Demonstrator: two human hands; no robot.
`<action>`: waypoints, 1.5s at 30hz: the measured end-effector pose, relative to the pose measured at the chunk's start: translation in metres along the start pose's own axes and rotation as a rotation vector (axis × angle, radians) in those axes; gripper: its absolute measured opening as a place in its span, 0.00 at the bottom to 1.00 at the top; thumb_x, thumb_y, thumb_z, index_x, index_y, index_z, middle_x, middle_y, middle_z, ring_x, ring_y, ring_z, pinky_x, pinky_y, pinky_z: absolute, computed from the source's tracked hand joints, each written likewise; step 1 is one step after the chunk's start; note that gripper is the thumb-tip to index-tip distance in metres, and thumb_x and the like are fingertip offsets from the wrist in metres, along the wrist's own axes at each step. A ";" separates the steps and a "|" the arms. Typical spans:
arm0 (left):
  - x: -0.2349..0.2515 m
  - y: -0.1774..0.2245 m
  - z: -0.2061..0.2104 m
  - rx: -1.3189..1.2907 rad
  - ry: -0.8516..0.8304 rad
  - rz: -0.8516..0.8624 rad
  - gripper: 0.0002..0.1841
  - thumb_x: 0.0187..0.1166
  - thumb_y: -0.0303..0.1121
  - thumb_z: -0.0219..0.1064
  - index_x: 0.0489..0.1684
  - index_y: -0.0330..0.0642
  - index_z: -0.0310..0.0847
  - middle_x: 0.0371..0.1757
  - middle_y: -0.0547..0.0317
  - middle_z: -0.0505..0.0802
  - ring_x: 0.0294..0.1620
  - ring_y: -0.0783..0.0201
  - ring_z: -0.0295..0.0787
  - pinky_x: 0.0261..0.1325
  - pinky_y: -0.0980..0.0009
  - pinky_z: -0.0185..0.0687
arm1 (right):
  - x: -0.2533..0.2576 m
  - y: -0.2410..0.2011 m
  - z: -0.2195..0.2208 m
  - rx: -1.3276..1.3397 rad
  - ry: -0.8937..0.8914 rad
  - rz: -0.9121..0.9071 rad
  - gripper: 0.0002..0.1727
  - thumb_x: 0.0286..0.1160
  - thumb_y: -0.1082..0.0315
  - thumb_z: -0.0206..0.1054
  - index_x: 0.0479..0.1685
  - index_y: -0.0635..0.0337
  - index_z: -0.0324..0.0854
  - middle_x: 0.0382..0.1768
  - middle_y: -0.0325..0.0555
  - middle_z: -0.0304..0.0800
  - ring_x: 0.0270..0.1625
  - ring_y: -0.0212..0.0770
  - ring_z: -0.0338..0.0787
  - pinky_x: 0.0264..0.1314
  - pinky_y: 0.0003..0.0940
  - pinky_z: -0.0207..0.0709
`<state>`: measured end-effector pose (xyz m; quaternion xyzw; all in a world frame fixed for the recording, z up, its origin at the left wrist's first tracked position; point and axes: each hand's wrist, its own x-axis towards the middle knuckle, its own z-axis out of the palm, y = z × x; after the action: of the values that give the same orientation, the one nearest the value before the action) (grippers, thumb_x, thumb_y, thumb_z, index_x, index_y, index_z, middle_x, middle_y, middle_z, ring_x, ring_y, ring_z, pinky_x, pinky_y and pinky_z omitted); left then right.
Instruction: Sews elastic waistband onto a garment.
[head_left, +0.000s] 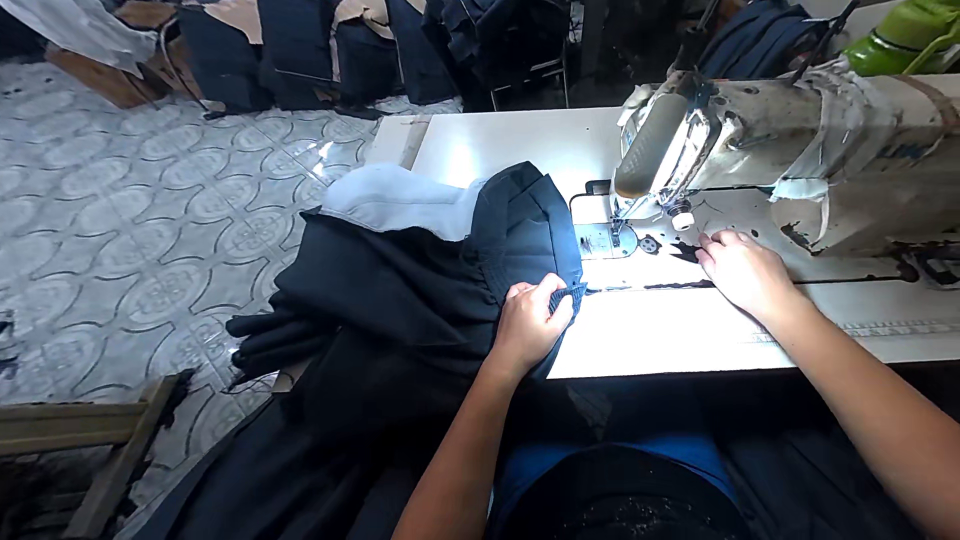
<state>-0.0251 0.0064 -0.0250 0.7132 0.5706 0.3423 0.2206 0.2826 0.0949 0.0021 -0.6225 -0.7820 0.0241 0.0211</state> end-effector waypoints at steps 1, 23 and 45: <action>-0.001 -0.001 0.002 -0.003 0.010 0.012 0.16 0.82 0.36 0.57 0.46 0.33 0.88 0.36 0.46 0.94 0.47 0.53 0.90 0.69 0.49 0.69 | -0.001 0.006 0.004 0.035 0.053 -0.043 0.20 0.90 0.65 0.58 0.65 0.73 0.84 0.62 0.73 0.85 0.68 0.72 0.84 0.63 0.69 0.76; -0.011 -0.005 -0.001 -0.084 -0.138 0.210 0.17 0.82 0.39 0.60 0.50 0.38 0.92 0.60 0.52 0.95 0.70 0.57 0.88 0.82 0.43 0.61 | 0.002 -0.075 0.006 0.281 -0.070 -0.265 0.20 0.89 0.54 0.57 0.61 0.55 0.90 0.47 0.57 0.94 0.54 0.60 0.93 0.56 0.64 0.80; 0.058 0.018 0.021 0.195 -0.434 0.279 0.32 0.82 0.50 0.63 0.77 0.33 0.76 0.78 0.40 0.82 0.82 0.41 0.74 0.82 0.44 0.65 | -0.022 -0.059 0.025 0.406 0.033 -0.617 0.29 0.90 0.49 0.50 0.72 0.61 0.83 0.73 0.55 0.86 0.79 0.57 0.80 0.83 0.63 0.61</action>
<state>0.0089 0.0596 -0.0127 0.8593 0.4367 0.1520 0.2185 0.2281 0.0603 -0.0189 -0.3410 -0.9116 0.1611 0.1633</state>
